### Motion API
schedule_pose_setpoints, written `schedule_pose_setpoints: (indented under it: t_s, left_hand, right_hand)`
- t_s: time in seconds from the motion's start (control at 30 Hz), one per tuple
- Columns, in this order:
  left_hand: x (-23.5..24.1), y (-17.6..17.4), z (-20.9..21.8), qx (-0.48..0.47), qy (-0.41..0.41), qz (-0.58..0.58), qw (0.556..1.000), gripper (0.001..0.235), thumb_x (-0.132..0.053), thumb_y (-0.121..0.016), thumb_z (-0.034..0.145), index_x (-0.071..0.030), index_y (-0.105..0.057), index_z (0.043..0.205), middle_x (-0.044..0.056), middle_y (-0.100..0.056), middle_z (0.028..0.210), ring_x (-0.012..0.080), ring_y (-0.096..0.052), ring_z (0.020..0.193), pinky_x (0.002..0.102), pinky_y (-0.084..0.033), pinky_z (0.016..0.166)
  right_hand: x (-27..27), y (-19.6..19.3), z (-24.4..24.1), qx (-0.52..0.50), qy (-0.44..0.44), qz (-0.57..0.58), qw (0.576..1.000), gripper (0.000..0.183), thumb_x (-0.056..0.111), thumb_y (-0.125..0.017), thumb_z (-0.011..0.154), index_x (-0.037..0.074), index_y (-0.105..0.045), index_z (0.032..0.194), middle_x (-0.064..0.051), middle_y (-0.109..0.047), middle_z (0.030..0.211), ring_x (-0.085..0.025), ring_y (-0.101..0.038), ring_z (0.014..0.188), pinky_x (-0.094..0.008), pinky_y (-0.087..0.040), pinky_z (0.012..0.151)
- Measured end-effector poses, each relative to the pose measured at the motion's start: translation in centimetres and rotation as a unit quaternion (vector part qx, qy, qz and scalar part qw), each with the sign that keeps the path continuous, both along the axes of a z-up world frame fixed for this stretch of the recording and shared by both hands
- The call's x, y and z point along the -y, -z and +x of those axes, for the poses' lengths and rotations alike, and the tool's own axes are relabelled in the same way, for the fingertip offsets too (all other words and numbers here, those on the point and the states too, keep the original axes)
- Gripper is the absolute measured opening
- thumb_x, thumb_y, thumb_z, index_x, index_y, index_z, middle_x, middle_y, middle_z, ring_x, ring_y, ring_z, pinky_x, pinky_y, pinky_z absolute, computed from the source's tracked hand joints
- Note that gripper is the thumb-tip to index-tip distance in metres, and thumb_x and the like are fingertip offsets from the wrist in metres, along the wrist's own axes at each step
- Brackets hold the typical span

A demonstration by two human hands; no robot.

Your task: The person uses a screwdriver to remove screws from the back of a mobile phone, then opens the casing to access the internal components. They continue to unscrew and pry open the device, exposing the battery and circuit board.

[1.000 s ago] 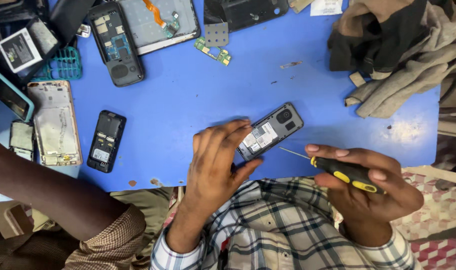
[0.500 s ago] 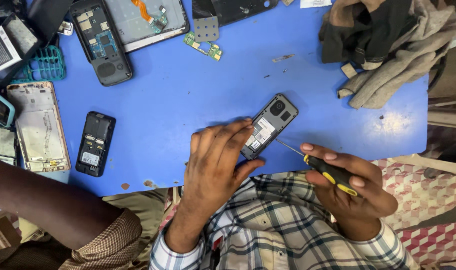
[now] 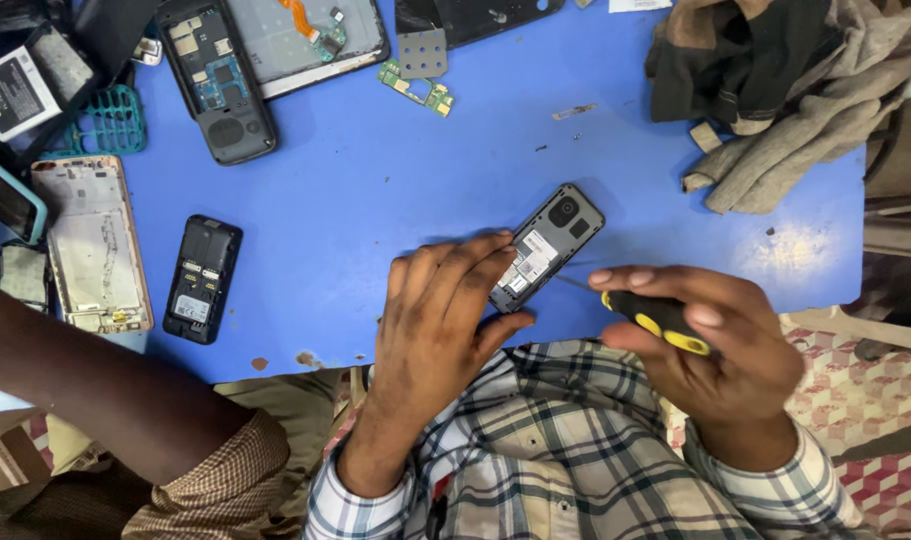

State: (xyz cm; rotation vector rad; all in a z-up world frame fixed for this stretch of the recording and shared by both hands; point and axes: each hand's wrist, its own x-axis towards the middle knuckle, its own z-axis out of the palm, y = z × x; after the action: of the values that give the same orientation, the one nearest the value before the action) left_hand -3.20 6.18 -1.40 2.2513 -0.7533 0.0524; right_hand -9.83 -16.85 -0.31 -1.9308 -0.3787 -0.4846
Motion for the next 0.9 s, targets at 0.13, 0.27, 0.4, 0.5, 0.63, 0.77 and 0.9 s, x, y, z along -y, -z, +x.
schedule_pose_setpoints:
  t_s: [0.13, 0.27, 0.4, 0.5, 0.63, 0.77, 0.9]
  left_hand:
    - [-0.1, -0.1, 0.0, -0.007, -0.002, -0.002, 1.0, 0.062, -0.037, -0.085, 0.079, -0.006, -0.062, 0.128, 0.003, -0.062, 0.139, 0.0251, -0.06, 0.119, 0.041, -0.044, 0.098]
    - [0.1, 0.0, -0.2, 0.007, -0.004, 0.011, 1.0, 0.055, -0.029, -0.084, 0.082, -0.004, -0.064, 0.126, 0.006, -0.062, 0.137, 0.0258, -0.06, 0.116, 0.042, -0.045, 0.097]
    - [0.4, 0.4, -0.5, 0.078, -0.005, 0.025, 0.997, 0.041, -0.019, -0.082, 0.086, -0.003, -0.064, 0.119, 0.011, -0.064, 0.134, 0.0305, -0.06, 0.114, 0.043, -0.051, 0.095]
    - [0.2, 0.6, -0.3, 0.058, -0.024, -0.038, 0.997, 0.032, -0.016, -0.079, 0.097, 0.0, -0.063, 0.12, 0.012, -0.067, 0.128, 0.0296, -0.067, 0.115, 0.04, -0.057, 0.097]
    - [0.0, 0.5, -0.2, -0.021, -0.098, -0.121, 0.988, 0.02, -0.013, -0.07, 0.104, 0.0, -0.066, 0.119, 0.014, -0.072, 0.117, 0.0303, -0.073, 0.107, 0.037, -0.059, 0.093]
    - [-0.2, 0.7, 0.3, -0.112, -0.173, -0.148, 0.967, 0.015, -0.012, -0.066, 0.105, 0.0, -0.07, 0.112, 0.012, -0.074, 0.101, 0.0195, -0.069, 0.078, 0.03, -0.057, 0.073]
    - [-0.2, 0.9, 1.0, -0.202, -0.226, -0.183, 0.935, 0.016, -0.013, -0.066, 0.103, 0.0, -0.074, 0.109, 0.005, -0.074, 0.083, 0.0072, -0.061, 0.059, 0.023, -0.051, 0.056]
  right_hand:
    - [-0.5, 1.2, -1.2, 0.0, 0.022, 0.081, 0.996, 0.063, 0.007, -0.074, 0.098, 0.025, -0.046, 0.151, -0.015, -0.066, 0.121, -0.029, -0.076, 0.106, -0.047, -0.072, 0.093]
    - [0.1, 3.9, -1.6, 0.04, 0.083, 0.135, 0.987, 0.067, 0.005, -0.077, 0.098, 0.023, -0.042, 0.153, -0.015, -0.069, 0.116, -0.029, -0.078, 0.1, -0.047, -0.071, 0.088]
    - [3.8, 5.0, -0.8, 0.054, 0.145, 0.111, 0.982, 0.062, 0.011, -0.072, 0.105, 0.018, -0.033, 0.152, -0.016, -0.068, 0.118, -0.03, -0.078, 0.097, -0.043, -0.07, 0.084]
    - [6.3, 5.0, 0.5, 0.033, 0.16, 0.1, 0.981, 0.05, 0.007, -0.069, 0.115, 0.014, -0.032, 0.148, -0.017, -0.062, 0.122, -0.032, -0.076, 0.103, -0.044, -0.068, 0.091]
    - [7.6, 4.6, 1.9, -0.03, 0.131, 0.073, 0.988, 0.041, -0.001, -0.064, 0.12, 0.009, -0.03, 0.141, -0.019, -0.058, 0.122, -0.032, -0.071, 0.108, -0.043, -0.063, 0.1]
    - [7.3, 4.6, 2.7, -0.032, 0.121, 0.066, 0.99, 0.037, -0.002, -0.065, 0.122, 0.005, -0.031, 0.135, -0.02, -0.059, 0.121, -0.03, -0.07, 0.108, -0.042, -0.063, 0.1]
    - [6.9, 4.7, 2.5, -0.044, 0.155, 0.08, 0.984, 0.039, -0.002, -0.073, 0.118, 0.002, -0.036, 0.131, -0.019, -0.061, 0.116, -0.026, -0.069, 0.104, -0.036, -0.065, 0.096]
